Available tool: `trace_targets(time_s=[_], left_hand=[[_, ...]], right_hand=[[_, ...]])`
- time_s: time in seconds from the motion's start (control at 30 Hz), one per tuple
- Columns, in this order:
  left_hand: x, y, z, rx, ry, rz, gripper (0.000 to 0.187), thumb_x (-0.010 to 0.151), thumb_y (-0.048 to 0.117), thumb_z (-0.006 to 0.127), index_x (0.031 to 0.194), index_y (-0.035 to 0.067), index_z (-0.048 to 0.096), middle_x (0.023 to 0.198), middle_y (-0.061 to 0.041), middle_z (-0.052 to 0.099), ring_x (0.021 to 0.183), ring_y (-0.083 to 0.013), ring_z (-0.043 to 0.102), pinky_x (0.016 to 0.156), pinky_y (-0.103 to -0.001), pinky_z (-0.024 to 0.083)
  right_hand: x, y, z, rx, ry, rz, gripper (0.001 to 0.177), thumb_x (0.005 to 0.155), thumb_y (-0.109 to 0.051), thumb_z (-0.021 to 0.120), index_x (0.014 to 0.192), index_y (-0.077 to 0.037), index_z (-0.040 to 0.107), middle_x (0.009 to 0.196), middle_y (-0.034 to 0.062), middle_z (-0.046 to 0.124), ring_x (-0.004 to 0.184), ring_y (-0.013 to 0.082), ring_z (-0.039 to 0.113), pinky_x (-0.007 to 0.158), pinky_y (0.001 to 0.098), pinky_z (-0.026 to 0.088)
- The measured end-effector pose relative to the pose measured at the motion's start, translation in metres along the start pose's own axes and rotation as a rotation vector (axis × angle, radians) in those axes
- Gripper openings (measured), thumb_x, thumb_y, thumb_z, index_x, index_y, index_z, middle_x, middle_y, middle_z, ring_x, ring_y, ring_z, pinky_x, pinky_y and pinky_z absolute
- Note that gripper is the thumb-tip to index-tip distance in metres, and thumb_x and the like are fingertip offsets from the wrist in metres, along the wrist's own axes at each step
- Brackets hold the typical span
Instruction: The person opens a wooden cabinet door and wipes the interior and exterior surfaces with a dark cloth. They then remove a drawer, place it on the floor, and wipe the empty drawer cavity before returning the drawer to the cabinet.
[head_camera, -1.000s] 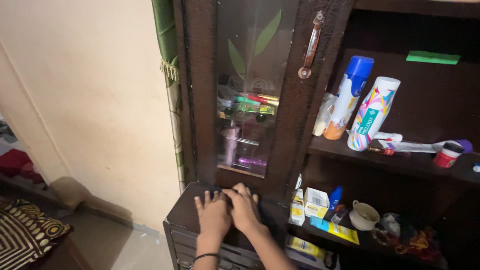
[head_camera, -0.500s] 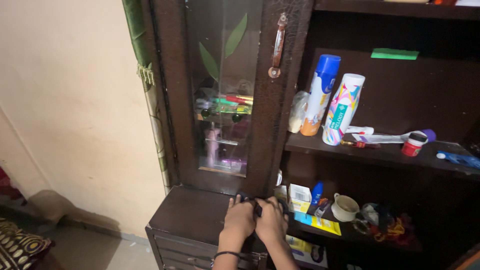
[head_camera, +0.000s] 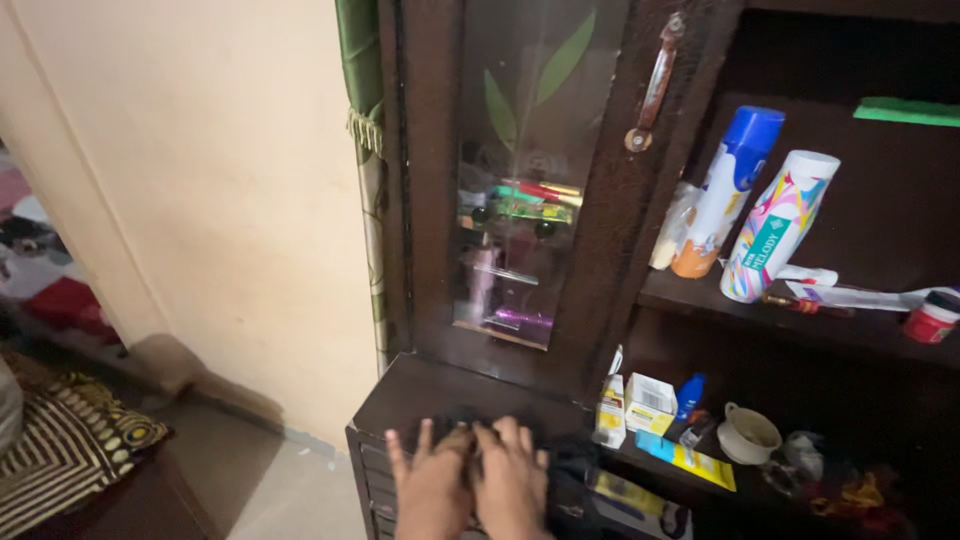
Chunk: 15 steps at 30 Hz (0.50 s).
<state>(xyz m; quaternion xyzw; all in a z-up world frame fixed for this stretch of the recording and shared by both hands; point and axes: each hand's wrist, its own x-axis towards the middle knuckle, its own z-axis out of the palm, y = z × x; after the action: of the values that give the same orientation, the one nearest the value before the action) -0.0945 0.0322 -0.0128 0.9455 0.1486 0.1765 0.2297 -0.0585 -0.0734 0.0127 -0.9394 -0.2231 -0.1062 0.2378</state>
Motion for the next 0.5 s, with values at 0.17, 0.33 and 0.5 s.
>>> trace_targets(time_s=[0.17, 0.33, 0.5], left_hand=[[-0.004, -0.025, 0.007, -0.11, 0.1, -0.041, 0.051, 0.088, 0.021, 0.062, 0.138, 0.028, 0.062, 0.148, 0.006, 0.059, 0.145, -0.0303, 0.037, 0.12, -0.066, -0.007], [0.007, -0.049, 0.002, -0.144, -0.127, 0.017, 0.077, 0.075, 0.015, 0.072, 0.148, 0.034, 0.053, 0.156, 0.008, 0.05, 0.147, -0.0266, 0.033, 0.123, -0.057, 0.006], [0.018, -0.069, -0.004, -0.138, -0.13, 0.181, 0.09, 0.076, 0.02, 0.077, 0.157, 0.028, 0.038, 0.159, 0.0, 0.044, 0.144, -0.0262, 0.037, 0.121, -0.052, 0.016]], right_hand=[[0.0, -0.014, 0.012, 0.01, 0.108, -0.112, 0.05, 0.081, -0.027, 0.074, 0.13, -0.019, 0.069, 0.121, 0.0021, 0.058, 0.112, 0.0248, 0.054, 0.086, 0.0451, 0.043], [0.002, -0.028, 0.013, 0.023, 0.156, 0.081, 0.047, 0.075, -0.031, 0.078, 0.122, -0.026, 0.074, 0.118, -0.0017, 0.061, 0.111, 0.0209, 0.056, 0.085, 0.0442, 0.042], [0.013, -0.049, 0.016, 0.048, 0.121, 0.182, 0.042, 0.078, -0.03, 0.077, 0.12, -0.028, 0.075, 0.116, -0.0039, 0.062, 0.112, 0.0195, 0.057, 0.088, 0.0428, 0.043]])
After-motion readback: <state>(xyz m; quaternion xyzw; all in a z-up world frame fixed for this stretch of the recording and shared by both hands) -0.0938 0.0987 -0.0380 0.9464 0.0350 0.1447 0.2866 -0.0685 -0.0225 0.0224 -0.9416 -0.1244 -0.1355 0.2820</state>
